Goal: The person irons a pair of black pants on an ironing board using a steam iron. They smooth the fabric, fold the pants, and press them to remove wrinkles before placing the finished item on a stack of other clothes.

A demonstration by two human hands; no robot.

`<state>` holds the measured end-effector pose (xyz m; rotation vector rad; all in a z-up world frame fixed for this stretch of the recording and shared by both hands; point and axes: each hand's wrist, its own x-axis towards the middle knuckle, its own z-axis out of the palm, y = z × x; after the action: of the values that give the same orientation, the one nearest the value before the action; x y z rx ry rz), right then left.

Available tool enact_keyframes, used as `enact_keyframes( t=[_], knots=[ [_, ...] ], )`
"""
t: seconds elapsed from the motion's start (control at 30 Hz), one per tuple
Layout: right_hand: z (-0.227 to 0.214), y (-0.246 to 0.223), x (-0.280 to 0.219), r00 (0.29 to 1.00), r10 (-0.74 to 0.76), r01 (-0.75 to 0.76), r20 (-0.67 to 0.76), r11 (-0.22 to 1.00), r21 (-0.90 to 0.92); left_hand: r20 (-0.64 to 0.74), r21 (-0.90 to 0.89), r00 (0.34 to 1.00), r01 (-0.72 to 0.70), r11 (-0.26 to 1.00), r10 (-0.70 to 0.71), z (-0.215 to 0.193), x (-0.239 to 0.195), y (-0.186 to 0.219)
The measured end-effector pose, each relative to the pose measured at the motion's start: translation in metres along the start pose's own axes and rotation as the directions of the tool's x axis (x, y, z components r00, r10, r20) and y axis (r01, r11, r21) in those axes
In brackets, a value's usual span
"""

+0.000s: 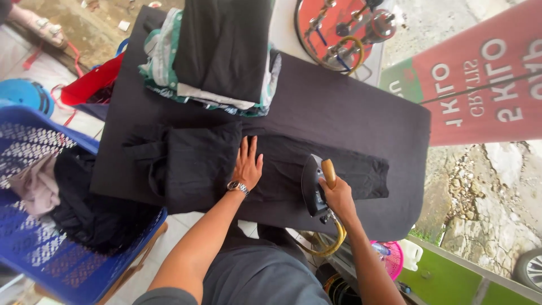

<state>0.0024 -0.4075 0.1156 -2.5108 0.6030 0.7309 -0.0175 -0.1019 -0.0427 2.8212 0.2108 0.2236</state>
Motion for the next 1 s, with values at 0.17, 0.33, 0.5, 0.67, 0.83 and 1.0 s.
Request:
enact_keyframes(
  t=[0.17,0.33,0.5,0.67,0.83,1.0],
  knots=[
    [-0.007,-0.144,-0.08,0.99,-0.081,0.081,0.114,0.997,0.008,-0.04,-0.054,0.999,-0.014,0.998,0.012,0.003,0.006,-0.003],
    [0.054,-0.117,0.005,0.999,-0.05,0.05,0.003,0.997,0.066,-0.046,-0.108,0.999,-0.01,0.994,0.005,0.01,0.001,-0.003],
    [0.06,-0.108,0.028,0.999,-0.034,0.036,-0.025,0.995,0.096,-0.102,-0.14,0.995,-0.025,0.99,0.011,0.008,0.001,-0.004],
    [0.028,-0.099,-0.018,0.997,0.06,-0.055,-0.04,0.993,0.108,-0.14,-0.143,0.989,-0.074,0.987,0.054,-0.021,0.004,-0.002],
    [-0.003,-0.024,0.033,0.984,0.111,-0.092,-0.14,0.986,0.136,-0.122,-0.151,0.991,-0.074,0.986,0.055,-0.034,0.009,0.002],
    [-0.046,0.059,0.084,0.929,0.188,-0.127,-0.319,0.971,0.202,-0.076,-0.113,0.995,-0.069,0.991,0.061,-0.04,0.008,0.002]
  ],
)
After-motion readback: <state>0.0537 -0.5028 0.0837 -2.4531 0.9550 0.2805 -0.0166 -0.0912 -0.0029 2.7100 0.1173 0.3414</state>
